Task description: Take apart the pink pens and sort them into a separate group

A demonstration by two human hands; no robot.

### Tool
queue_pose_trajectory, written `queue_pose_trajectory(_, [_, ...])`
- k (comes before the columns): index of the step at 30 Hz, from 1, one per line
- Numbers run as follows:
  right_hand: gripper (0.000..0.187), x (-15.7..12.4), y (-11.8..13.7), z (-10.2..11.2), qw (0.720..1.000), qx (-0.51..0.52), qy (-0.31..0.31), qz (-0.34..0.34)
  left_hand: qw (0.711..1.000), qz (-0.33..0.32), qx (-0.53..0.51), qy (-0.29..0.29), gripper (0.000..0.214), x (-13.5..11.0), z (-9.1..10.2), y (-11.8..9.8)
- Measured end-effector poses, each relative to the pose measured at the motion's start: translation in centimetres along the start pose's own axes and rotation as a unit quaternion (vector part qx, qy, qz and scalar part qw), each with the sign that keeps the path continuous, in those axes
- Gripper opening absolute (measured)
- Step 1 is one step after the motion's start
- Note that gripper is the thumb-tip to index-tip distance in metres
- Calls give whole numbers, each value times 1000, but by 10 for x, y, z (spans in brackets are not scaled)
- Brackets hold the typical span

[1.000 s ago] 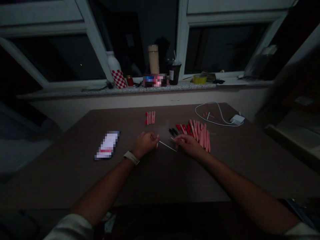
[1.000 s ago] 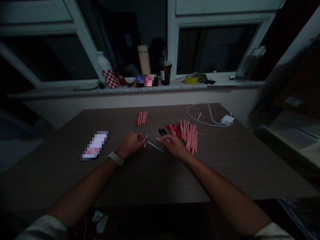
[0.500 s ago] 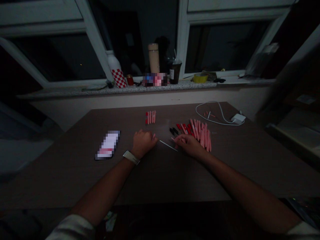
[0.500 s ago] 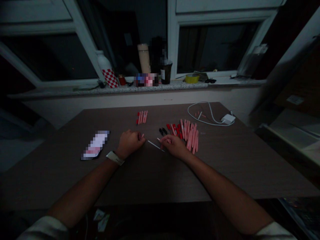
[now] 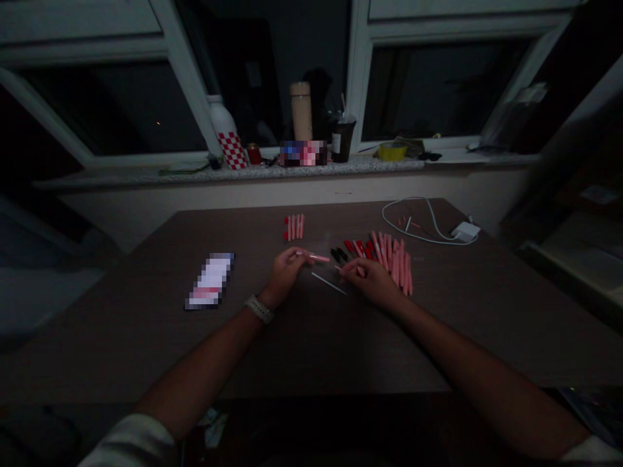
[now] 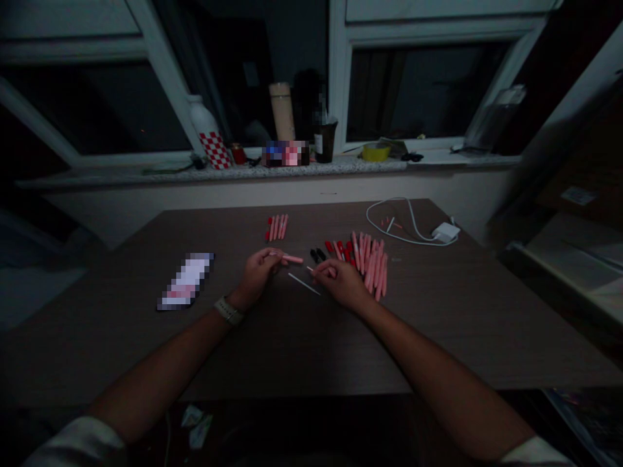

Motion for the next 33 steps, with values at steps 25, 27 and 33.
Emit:
queue_pose_trajectory(25, [27,0,-1,9,999,-24,-44,22,999,-8,-35,39,24,-6,-12,-1])
queue_pose_trajectory(27, [29,0,-3,9,999,-19,-44,25,999,-5,-33,31,25,-6,-11,1])
queue_pose_trajectory(33, [27,-2,3,7,998,-43,-40,27,997,-10,-17,74,28,-10,-20,-5])
Point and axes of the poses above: each hand's wrist, its own x-axis towards the middle knuckle, its own z-axis out of the back of the hand, y = z × x, the point moved 8 cm from there along x, towards the middle knuckle, and after that the axes turned 8 degrees about y, right-handed, at the moved point
